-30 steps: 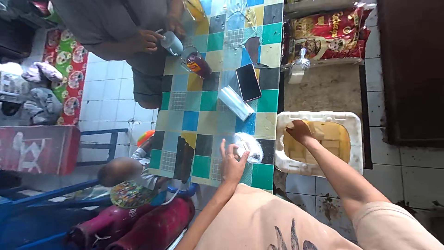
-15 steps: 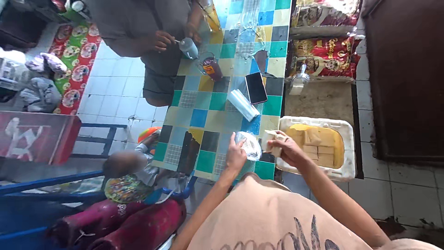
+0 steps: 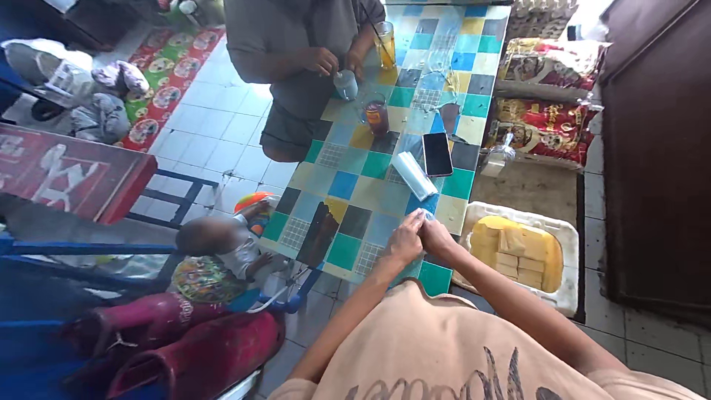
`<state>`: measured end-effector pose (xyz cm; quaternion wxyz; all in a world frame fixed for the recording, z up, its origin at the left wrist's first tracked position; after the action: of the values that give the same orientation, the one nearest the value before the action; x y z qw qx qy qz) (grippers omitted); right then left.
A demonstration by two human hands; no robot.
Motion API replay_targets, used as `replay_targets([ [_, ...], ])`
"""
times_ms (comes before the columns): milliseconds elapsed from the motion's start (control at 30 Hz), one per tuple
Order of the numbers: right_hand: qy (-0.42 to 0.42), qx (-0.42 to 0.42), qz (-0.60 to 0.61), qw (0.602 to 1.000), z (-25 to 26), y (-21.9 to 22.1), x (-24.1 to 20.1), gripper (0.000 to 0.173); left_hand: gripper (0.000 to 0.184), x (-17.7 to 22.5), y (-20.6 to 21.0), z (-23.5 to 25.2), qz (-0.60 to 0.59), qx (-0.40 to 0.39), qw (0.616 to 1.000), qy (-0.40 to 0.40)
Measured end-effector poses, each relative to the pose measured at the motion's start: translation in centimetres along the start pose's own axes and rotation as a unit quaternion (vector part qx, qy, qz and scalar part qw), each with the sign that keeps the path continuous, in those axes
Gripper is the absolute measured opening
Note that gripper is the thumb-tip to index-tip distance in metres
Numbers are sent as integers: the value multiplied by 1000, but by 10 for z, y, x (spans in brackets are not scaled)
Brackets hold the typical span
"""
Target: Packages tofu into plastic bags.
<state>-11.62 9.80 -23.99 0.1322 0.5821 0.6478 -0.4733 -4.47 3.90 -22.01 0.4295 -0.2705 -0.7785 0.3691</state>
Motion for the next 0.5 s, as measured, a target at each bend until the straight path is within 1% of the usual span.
replay_targets([
  [100, 20, 26, 35, 999, 13, -1, 11, 38, 53, -1, 5, -5, -56, 65, 995, 41],
  [167, 42, 33, 48, 997, 16, -1, 18, 37, 50, -9, 5, -12, -149, 108, 982, 25],
  [200, 52, 40, 56, 996, 16, 0, 22, 37, 45, -15, 7, -16, -219, 119, 969, -7],
  [267, 91, 35, 67, 993, 18, -2, 28, 39, 38, -34, 10, -23, -343, 106, 927, -107],
  [333, 101, 15, 63, 993, 22, -2, 33, 39, 37, -56, 23, -25, -397, 118, 889, -194],
  [367, 95, 9, 60, 994, 26, 0, 37, 37, 36, -65, 31, -24, -399, 112, 882, -223],
  [400, 91, 9, 59, 994, 29, 3, 41, 36, 34, -70, 40, -23, -394, 89, 883, -241],
  [500, 124, 21, 80, 989, 32, 5, 44, 37, 36, -71, 64, -21, -390, -21, 890, -238],
])
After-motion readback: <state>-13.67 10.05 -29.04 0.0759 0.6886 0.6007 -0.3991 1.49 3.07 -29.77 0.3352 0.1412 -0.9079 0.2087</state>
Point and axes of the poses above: each hand's wrist, its own z-axis towards the middle knuckle, its own y-axis out of the palm, x = y × z, the point moved 4 cm from there along z, towards the middle knuckle, and after that the axes turned 15 degrees about z, right-handed, at the moved point
